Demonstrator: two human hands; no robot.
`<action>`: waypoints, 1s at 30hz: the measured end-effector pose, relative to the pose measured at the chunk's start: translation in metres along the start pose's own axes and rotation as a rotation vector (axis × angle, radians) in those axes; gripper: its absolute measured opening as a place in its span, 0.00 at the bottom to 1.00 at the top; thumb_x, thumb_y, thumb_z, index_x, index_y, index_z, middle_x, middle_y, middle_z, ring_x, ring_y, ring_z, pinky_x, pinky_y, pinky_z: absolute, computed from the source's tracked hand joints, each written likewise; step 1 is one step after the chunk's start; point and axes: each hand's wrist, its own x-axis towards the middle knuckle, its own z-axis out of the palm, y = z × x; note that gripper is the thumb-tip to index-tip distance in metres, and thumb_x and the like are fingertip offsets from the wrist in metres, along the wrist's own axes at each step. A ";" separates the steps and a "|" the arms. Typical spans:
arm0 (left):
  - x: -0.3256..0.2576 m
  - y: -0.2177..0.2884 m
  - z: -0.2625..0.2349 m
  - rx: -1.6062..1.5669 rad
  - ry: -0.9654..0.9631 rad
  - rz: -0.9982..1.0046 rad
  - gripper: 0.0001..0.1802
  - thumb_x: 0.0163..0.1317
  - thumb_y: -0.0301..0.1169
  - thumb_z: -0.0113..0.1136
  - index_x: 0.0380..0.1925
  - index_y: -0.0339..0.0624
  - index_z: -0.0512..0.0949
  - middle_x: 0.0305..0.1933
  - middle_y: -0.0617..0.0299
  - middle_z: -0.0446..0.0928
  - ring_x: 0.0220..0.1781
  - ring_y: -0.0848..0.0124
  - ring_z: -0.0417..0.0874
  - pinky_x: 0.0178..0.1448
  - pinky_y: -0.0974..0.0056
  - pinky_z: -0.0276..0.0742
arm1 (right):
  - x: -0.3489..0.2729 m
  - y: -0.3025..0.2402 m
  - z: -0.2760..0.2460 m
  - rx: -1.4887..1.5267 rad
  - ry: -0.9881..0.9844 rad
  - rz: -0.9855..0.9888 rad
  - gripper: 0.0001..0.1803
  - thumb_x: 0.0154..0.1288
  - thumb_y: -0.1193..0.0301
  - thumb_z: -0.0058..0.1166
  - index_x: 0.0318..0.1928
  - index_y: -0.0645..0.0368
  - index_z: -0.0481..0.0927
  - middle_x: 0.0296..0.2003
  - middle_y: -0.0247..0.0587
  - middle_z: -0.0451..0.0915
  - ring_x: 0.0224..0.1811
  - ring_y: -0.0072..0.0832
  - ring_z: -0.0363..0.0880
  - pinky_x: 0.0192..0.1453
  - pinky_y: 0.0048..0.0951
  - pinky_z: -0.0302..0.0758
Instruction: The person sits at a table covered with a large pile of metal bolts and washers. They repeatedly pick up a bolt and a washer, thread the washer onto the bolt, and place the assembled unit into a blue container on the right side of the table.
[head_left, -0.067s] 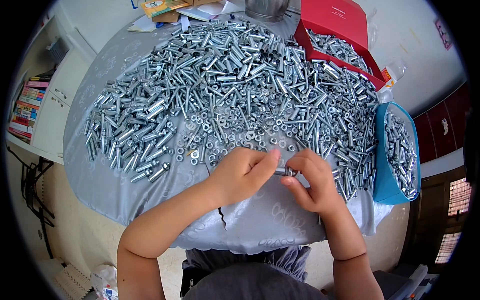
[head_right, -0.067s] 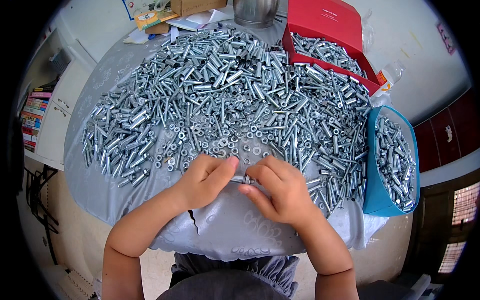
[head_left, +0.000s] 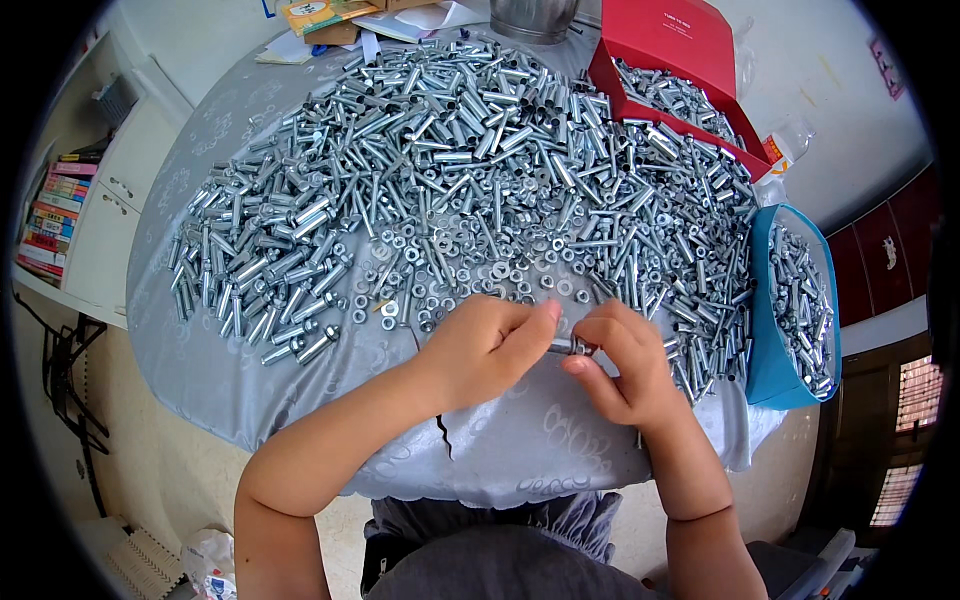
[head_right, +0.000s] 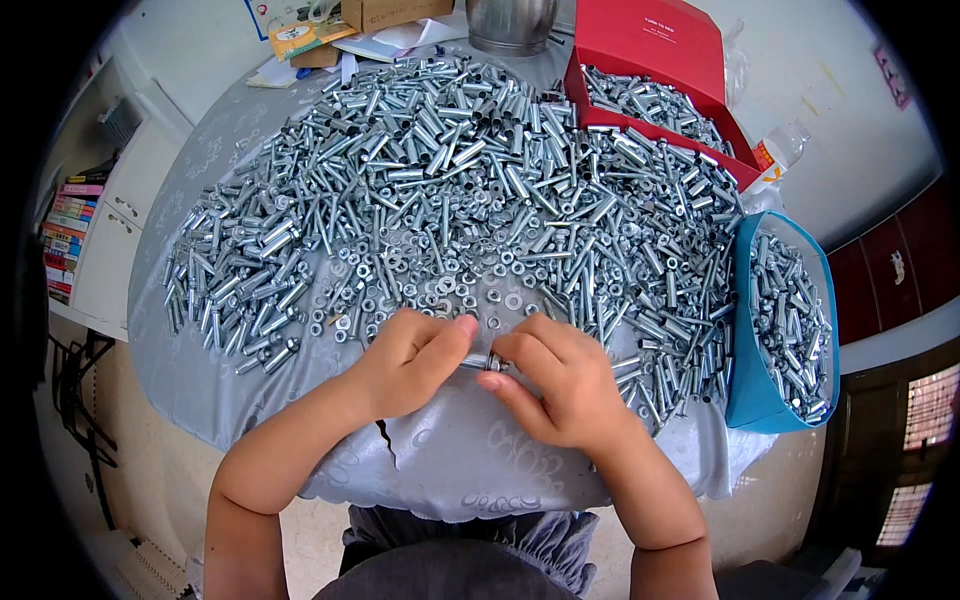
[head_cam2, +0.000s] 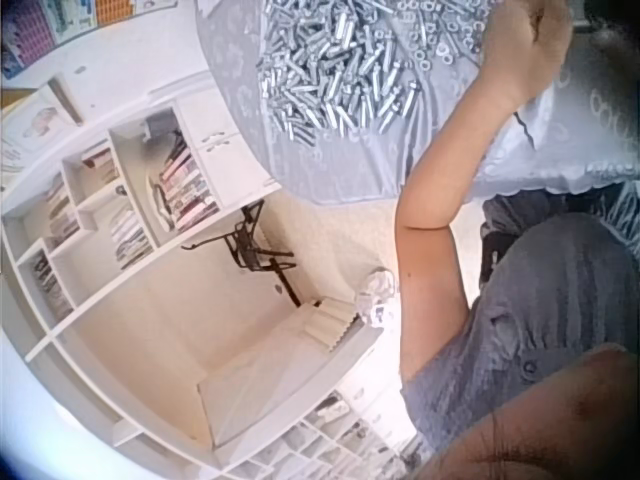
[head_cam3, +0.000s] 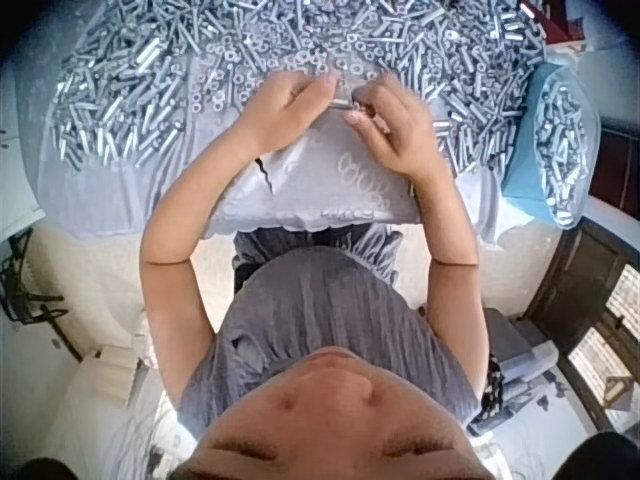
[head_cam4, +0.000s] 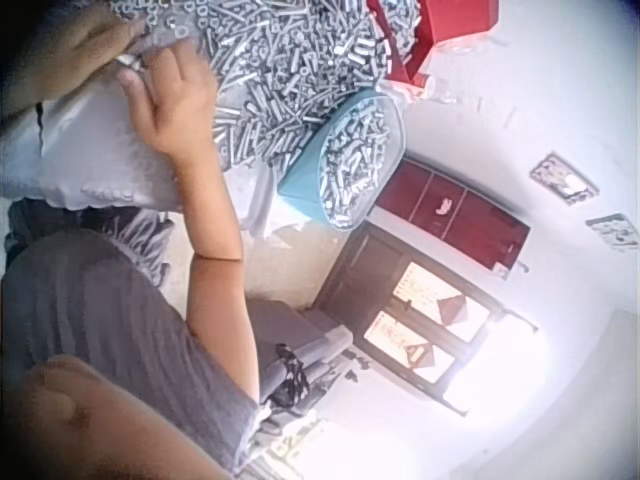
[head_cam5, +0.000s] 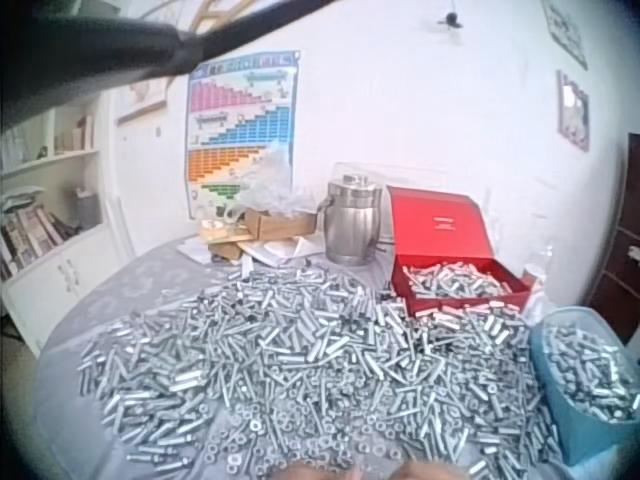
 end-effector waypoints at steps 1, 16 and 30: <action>0.000 0.001 0.000 0.009 -0.004 0.020 0.27 0.64 0.44 0.42 0.12 0.36 0.69 0.08 0.59 0.62 0.11 0.73 0.62 0.19 0.63 0.57 | 0.000 0.000 -0.001 0.008 -0.010 0.006 0.11 0.50 0.69 0.58 0.30 0.62 0.74 0.21 0.40 0.69 0.20 0.36 0.69 0.22 0.31 0.65; 0.002 -0.002 0.001 0.442 0.213 0.554 0.15 0.55 0.37 0.54 0.12 0.44 0.73 0.12 0.59 0.70 0.14 0.62 0.72 0.18 0.60 0.65 | -0.003 -0.010 -0.003 0.704 -0.158 0.627 0.16 0.64 0.66 0.44 0.23 0.63 0.69 0.18 0.32 0.65 0.21 0.19 0.61 0.27 0.22 0.59; 0.003 -0.006 0.002 0.260 0.188 0.551 0.17 0.57 0.34 0.52 0.11 0.39 0.68 0.10 0.62 0.66 0.11 0.67 0.67 0.17 0.65 0.61 | -0.005 -0.009 0.001 0.440 -0.155 0.443 0.15 0.62 0.65 0.47 0.22 0.62 0.70 0.17 0.36 0.66 0.17 0.26 0.64 0.22 0.26 0.61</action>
